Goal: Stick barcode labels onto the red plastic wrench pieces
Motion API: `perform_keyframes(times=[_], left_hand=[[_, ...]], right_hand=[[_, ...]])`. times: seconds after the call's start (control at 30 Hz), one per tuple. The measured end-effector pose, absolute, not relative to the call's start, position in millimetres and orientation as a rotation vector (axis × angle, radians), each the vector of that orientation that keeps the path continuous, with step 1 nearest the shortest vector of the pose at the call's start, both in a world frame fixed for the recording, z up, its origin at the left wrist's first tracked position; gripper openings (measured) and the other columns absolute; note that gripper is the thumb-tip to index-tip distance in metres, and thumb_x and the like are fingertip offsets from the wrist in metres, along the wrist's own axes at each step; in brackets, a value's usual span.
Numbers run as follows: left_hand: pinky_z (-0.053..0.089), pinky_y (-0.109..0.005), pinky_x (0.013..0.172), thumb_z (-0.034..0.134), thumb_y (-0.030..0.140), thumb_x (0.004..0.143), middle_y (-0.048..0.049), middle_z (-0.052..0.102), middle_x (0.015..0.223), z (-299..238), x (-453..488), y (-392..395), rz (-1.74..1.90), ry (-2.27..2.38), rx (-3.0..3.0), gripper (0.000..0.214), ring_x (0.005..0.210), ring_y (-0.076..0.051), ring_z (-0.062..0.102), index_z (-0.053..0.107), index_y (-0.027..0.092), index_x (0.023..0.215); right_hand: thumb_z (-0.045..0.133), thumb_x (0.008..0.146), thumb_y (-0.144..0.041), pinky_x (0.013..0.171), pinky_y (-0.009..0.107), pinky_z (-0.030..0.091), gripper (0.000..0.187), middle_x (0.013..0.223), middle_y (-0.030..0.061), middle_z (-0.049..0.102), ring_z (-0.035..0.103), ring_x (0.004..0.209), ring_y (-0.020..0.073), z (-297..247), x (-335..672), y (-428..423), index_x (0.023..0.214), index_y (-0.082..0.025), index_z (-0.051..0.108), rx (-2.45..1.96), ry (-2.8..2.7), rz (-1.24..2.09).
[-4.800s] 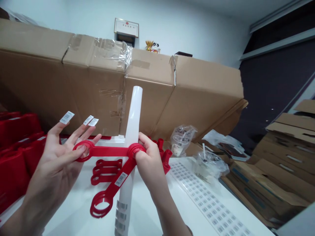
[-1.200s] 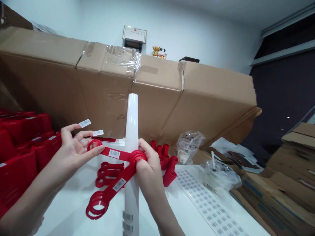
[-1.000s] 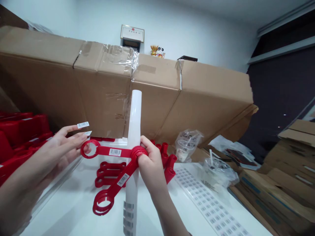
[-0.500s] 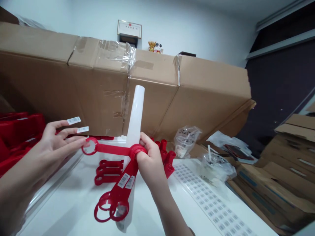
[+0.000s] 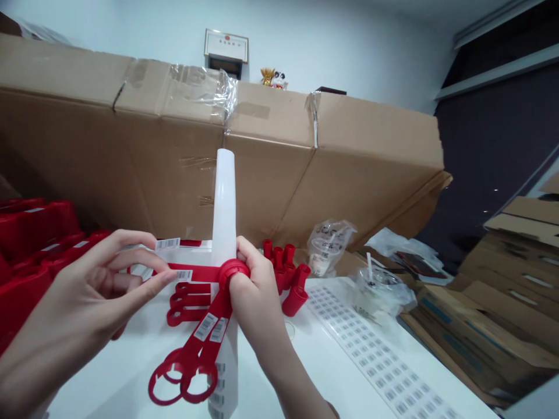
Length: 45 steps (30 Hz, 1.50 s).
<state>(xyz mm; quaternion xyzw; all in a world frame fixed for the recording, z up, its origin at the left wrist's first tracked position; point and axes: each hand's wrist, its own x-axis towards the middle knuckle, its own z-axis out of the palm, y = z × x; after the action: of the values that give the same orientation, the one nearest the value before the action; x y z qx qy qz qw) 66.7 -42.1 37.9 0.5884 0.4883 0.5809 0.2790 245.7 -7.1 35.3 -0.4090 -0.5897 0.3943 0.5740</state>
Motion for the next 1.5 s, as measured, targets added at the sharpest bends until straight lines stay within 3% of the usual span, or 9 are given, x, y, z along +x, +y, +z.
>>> perform_keyframes(times=[0.13,0.37,0.93,1.5], left_hand=[[0.032,-0.015,0.033,0.078,0.043,0.080,0.0048,0.071,0.078,42.3,72.6,-44.9,1.539,1.319,1.506,0.033,0.039,-0.007,0.045,0.058,0.029,0.103],[0.035,-0.014,0.029,0.079,0.045,0.080,0.0063,0.071,0.077,41.3,72.1,-43.7,1.496,1.295,1.528,0.036,0.034,-0.007,0.050,0.057,0.029,0.103],[0.037,-0.016,0.030,0.075,0.044,0.083,0.0070,0.069,0.076,40.8,73.7,-42.9,1.464,1.286,1.528,0.032,0.035,-0.007,0.050,0.053,0.028,0.101],[0.037,-0.014,0.032,0.074,0.045,0.085,0.0101,0.065,0.075,40.2,74.2,-41.3,1.452,1.260,1.526,0.032,0.036,-0.005,0.051,0.052,0.026,0.099]], right_hand=[[0.050,0.074,-0.014,0.059,0.028,0.046,0.011,0.070,-0.0015,0.060,0.059,0.067,0.0186,33.5,246.4,-7.9,0.077,-0.022,0.057,-0.939,-1.399,0.961],[0.050,0.074,-0.011,0.062,0.029,0.050,0.019,0.076,-0.0003,0.066,0.060,0.068,0.0185,34.3,245.8,-7.5,0.085,-0.022,0.062,-0.894,-1.396,1.030],[0.049,0.074,-0.010,0.063,0.029,0.049,0.019,0.077,-0.0006,0.068,0.061,0.070,0.0188,33.6,245.6,-9.2,0.082,-0.023,0.061,-0.865,-1.404,1.048],[0.050,0.077,-0.008,0.064,0.028,0.050,0.031,0.081,-0.0009,0.072,0.062,0.067,0.0173,32.5,246.1,-8.6,0.095,-0.024,0.070,-0.827,-1.387,1.074]])
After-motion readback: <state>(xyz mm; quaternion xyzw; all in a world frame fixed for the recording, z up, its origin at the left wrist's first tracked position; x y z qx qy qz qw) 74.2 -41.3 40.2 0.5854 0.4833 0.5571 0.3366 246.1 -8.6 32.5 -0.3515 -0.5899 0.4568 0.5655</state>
